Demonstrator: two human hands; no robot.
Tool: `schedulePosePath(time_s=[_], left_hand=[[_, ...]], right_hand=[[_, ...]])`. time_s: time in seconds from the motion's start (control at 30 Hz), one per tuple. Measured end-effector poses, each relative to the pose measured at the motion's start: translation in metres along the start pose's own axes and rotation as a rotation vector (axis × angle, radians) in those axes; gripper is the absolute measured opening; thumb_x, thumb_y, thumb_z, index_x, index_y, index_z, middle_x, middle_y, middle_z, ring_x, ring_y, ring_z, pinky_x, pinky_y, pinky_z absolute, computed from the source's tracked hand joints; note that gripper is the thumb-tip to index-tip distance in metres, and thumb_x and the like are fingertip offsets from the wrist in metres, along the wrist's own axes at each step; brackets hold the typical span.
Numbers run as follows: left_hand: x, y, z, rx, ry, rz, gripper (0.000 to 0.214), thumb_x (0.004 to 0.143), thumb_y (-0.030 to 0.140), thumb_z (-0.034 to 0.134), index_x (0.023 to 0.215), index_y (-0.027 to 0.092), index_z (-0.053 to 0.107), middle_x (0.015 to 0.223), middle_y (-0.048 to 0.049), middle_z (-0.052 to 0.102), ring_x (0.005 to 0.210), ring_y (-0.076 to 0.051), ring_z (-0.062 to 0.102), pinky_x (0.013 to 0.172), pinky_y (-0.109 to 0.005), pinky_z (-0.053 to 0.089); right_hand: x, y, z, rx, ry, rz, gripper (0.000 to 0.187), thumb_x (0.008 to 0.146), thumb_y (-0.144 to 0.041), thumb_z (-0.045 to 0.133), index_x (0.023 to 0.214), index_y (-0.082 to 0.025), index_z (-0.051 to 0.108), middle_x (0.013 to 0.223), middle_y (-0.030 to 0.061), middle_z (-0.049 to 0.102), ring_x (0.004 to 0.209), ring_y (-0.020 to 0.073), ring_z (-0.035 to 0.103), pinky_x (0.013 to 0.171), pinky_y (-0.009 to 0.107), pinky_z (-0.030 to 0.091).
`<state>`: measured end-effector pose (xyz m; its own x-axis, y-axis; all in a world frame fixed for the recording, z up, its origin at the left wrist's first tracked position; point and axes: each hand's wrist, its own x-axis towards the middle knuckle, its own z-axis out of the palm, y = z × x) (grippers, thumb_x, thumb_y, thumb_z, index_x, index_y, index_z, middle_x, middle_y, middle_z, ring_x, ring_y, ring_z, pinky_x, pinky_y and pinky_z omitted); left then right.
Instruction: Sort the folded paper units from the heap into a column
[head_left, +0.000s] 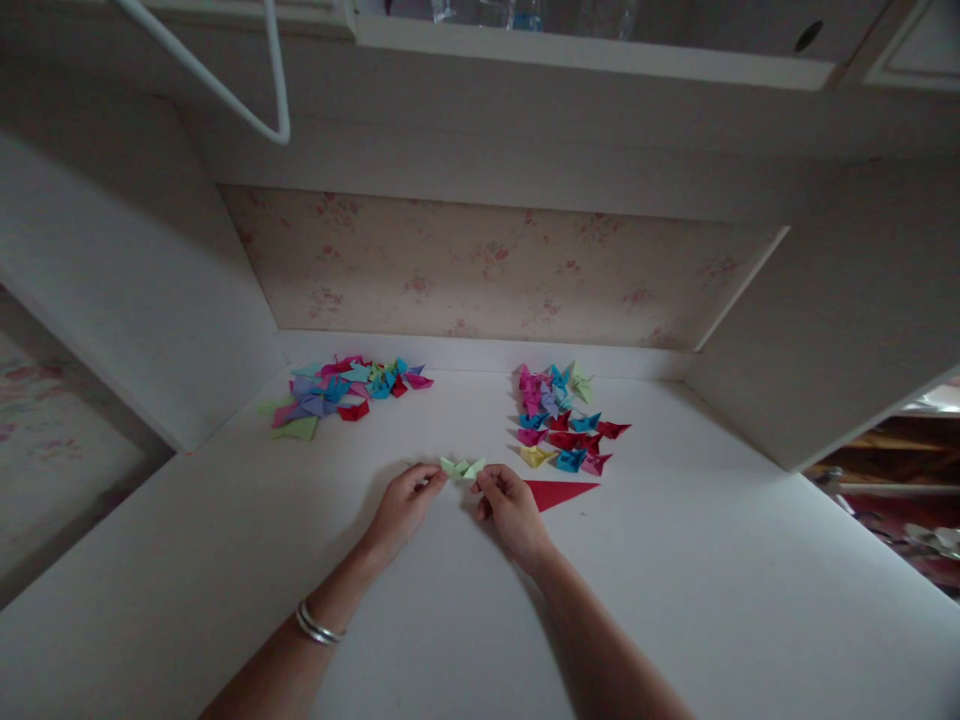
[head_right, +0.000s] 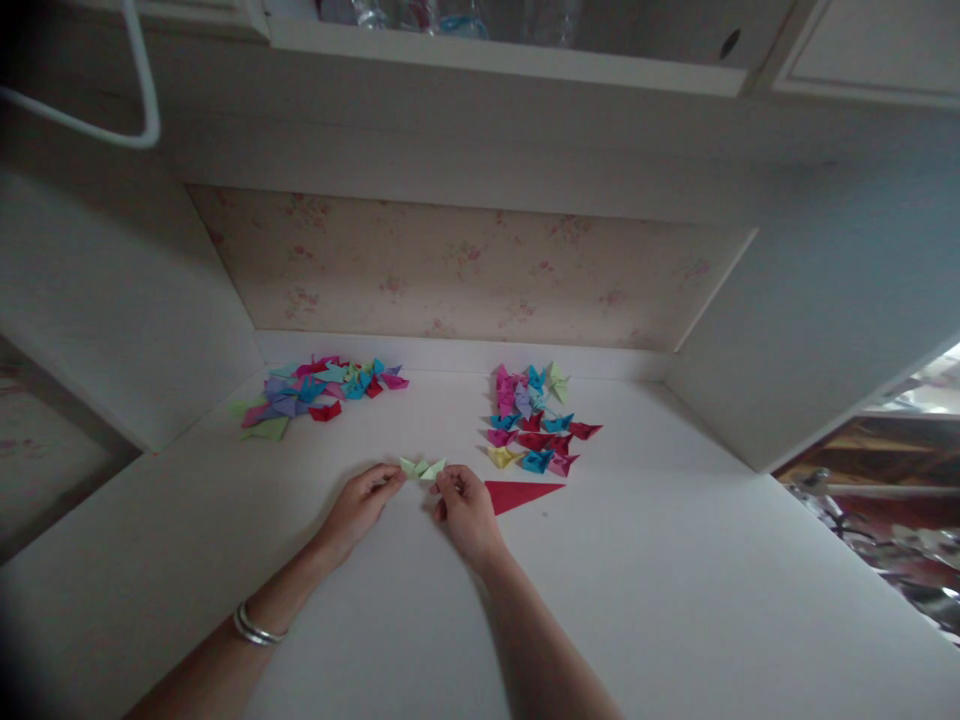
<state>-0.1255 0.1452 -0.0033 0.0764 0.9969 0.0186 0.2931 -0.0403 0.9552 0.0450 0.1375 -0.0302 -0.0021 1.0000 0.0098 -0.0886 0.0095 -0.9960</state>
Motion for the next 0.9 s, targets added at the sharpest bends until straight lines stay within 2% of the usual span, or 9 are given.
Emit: schedulePosePath(time_s=[0.27,0.47,0.63,0.77,0.9], left_hand=[[-0.002,0.003,0.002,-0.034,0.036,-0.003,0.043,0.074,0.052,0.058,0.089,0.014,0.070,0.056,0.0008,0.058,0.048,-0.011,0.045,0.044,-0.021,0.030],[0.001,-0.001,-0.001,-0.133,0.013,-0.076,0.046,0.078,0.054,0.053,0.097,0.014,0.065,0.052,0.0062,0.047,0.038,-0.007,0.033,0.036,-0.019,0.022],[0.002,-0.002,-0.009,-0.105,0.024,0.020,0.046,0.080,0.050,0.054,0.107,0.015,0.062,0.052,0.0063,0.048,0.040,-0.007,0.038,0.037,-0.017,0.027],[0.003,-0.005,-0.015,0.024,-0.003,0.077,0.040,0.082,0.047,0.053,0.100,0.014,0.066,0.061,0.0016,0.057,0.043,-0.008,0.045,0.040,-0.019,0.034],[0.006,-0.009,-0.019,0.149,0.003,0.177,0.034,0.083,0.044,0.051,0.093,0.016,0.067,0.085,-0.0038,0.065,0.045,-0.007,0.051,0.045,-0.020,0.040]], right_hand=[[-0.002,-0.001,0.001,-0.061,0.013,-0.035,0.034,0.086,-0.052,0.051,0.081,-0.018,0.054,0.055,-0.0056,0.051,0.043,0.0077,0.044,0.042,0.019,0.029],[-0.003,-0.001,0.002,-0.135,-0.003,-0.073,0.030,0.086,-0.048,0.051,0.084,-0.018,0.054,0.062,-0.0031,0.056,0.044,0.0081,0.046,0.042,0.020,0.031],[-0.004,-0.003,0.002,-0.183,-0.031,-0.105,0.027,0.086,-0.045,0.052,0.085,-0.019,0.056,0.074,0.0003,0.062,0.048,0.0090,0.050,0.045,0.020,0.036],[-0.004,-0.003,0.002,-0.199,-0.033,-0.107,0.028,0.086,-0.045,0.051,0.085,-0.018,0.056,0.070,0.0003,0.062,0.047,0.0086,0.049,0.045,0.020,0.035],[-0.004,-0.005,0.001,-0.167,-0.025,-0.084,0.029,0.085,-0.046,0.052,0.086,-0.017,0.056,0.066,0.0000,0.061,0.046,0.0083,0.047,0.043,0.019,0.033]])
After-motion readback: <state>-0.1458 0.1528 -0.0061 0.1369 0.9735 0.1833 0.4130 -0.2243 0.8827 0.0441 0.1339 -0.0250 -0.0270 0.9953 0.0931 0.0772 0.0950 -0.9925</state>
